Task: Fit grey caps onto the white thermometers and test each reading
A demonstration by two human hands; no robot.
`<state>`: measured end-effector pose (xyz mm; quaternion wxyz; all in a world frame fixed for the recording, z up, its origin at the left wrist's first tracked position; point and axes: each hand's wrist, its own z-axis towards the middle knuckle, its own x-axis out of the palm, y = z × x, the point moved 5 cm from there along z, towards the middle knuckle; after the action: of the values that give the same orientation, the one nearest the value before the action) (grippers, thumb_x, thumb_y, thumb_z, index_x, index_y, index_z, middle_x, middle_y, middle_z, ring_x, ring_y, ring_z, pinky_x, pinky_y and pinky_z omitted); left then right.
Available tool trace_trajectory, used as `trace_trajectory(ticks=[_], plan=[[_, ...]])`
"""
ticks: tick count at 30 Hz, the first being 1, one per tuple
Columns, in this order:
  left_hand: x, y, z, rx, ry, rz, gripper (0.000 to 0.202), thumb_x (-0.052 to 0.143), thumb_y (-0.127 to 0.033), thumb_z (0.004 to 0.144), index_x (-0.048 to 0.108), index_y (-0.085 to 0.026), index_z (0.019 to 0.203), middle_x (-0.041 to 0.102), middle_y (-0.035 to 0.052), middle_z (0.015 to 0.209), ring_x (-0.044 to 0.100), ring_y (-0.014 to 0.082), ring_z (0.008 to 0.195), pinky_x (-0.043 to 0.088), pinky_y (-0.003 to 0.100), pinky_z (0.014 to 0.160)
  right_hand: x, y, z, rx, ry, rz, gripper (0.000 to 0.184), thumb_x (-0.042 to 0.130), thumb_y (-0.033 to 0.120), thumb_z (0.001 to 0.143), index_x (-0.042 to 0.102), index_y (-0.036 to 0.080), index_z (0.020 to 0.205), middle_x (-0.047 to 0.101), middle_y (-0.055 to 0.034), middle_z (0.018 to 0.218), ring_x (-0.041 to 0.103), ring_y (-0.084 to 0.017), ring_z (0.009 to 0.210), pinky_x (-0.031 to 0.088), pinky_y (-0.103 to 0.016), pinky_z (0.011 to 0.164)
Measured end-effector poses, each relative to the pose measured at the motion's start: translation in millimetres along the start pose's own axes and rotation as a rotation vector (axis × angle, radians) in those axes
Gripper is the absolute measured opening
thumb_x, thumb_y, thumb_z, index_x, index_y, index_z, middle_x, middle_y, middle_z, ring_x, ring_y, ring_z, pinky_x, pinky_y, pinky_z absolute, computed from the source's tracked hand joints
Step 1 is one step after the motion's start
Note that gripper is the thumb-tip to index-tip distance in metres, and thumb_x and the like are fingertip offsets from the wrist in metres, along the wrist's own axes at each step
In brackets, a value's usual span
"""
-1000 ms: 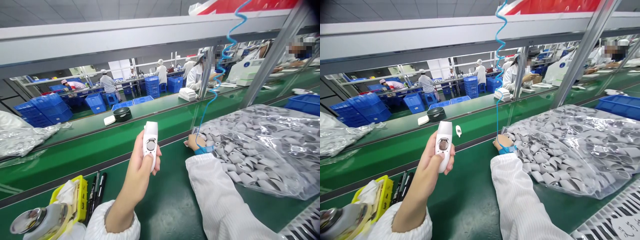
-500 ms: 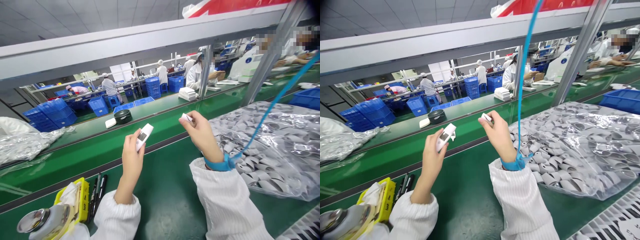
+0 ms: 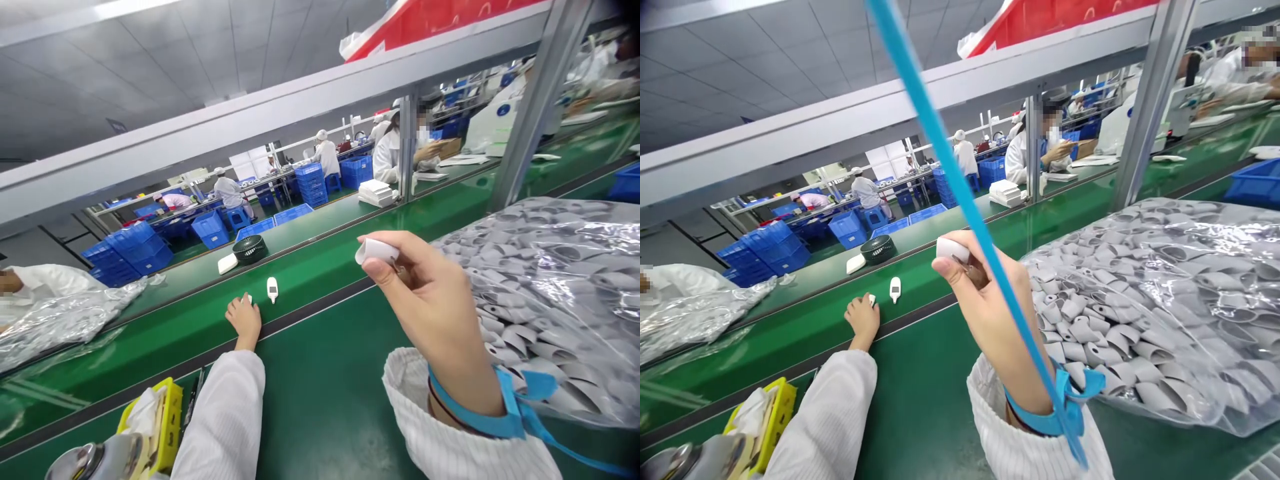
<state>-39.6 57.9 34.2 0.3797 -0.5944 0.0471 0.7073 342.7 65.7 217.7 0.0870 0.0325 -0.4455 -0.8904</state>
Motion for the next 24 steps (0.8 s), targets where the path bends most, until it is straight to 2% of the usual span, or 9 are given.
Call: trace_trajectory(ticks=[3,5,11,14,18,21,24], plan=[[13.8,-20.9,3.7,0.052,0.061,-0.037,0.040,0.066,-0.036,0.097,0.061,-0.017,0.131,0.060,0.0122,0.139,0.061,0.0292,0.122,0.053,0.053,0.101,-1.4,0.7,0.5,-0.014,-0.021,0.008,0.034,0.068,0.059,0.090,0.070,0.025,0.092,0.055,-0.0016,0.075,0.039,-0.010,0.053,0.029,-0.025,0.042],[20.1,-29.2,7.7,0.037,0.103,-0.076,0.039,0.066,-0.038,0.097,0.062,-0.017,0.129,0.062,0.0120,0.135,0.062,0.0285,0.119,0.054,0.052,0.100,-1.5,0.6,0.6,-0.016,-0.018,-0.006,0.030,0.067,0.056,0.092,0.070,0.026,0.094,0.056,-0.0015,0.076,0.039,-0.011,0.053,0.030,-0.025,0.042],[16.2,-29.6,15.9,-0.077,0.170,-0.311,0.038,0.066,-0.036,0.097,0.062,-0.017,0.130,0.063,0.0116,0.133,0.064,0.0273,0.116,0.056,0.050,0.097,0.4,0.1,0.8,-0.016,-0.003,0.007,0.025,0.071,0.049,0.090,0.071,0.023,0.090,0.056,-0.0007,0.072,0.046,-0.011,0.055,0.035,-0.024,0.044],[6.1,-31.9,11.3,-0.091,0.185,-0.523,0.037,0.066,-0.035,0.097,0.062,-0.017,0.129,0.063,0.0114,0.132,0.065,0.0267,0.114,0.057,0.049,0.096,2.1,-2.2,1.9,0.010,0.004,0.032,0.030,0.077,0.052,0.085,0.072,0.023,0.088,0.055,0.0003,0.069,0.044,-0.011,0.054,0.033,-0.023,0.043],[-14.5,-44.6,-7.3,-0.058,0.207,-0.895,0.035,0.065,-0.035,0.097,0.063,-0.016,0.127,0.065,0.0108,0.129,0.066,0.0255,0.111,0.058,0.047,0.093,7.3,-5.2,3.8,0.030,0.030,0.063,0.033,0.076,0.055,0.084,0.074,0.023,0.094,0.052,0.0014,0.066,0.039,-0.010,0.052,0.030,-0.024,0.042],[-37.3,-55.7,-28.1,-0.015,0.236,-1.194,0.036,0.063,-0.039,0.099,0.063,-0.016,0.126,0.066,0.0107,0.126,0.067,0.0243,0.107,0.058,0.046,0.091,15.2,-6.5,4.6,0.020,0.068,0.110,0.034,0.077,0.053,0.084,0.074,0.022,0.096,0.055,0.0007,0.068,0.038,-0.010,0.051,0.030,-0.025,0.042],[-65.0,-65.2,-50.6,0.028,0.257,-1.448,0.040,0.057,-0.047,0.100,0.063,-0.015,0.123,0.069,0.0096,0.115,0.069,0.0224,0.100,0.059,0.044,0.087,26.6,-10.4,3.2,0.096,0.150,0.228,0.034,0.075,0.050,0.087,0.072,0.022,0.106,0.052,0.0024,0.066,0.038,-0.009,0.048,0.028,-0.025,0.041]])
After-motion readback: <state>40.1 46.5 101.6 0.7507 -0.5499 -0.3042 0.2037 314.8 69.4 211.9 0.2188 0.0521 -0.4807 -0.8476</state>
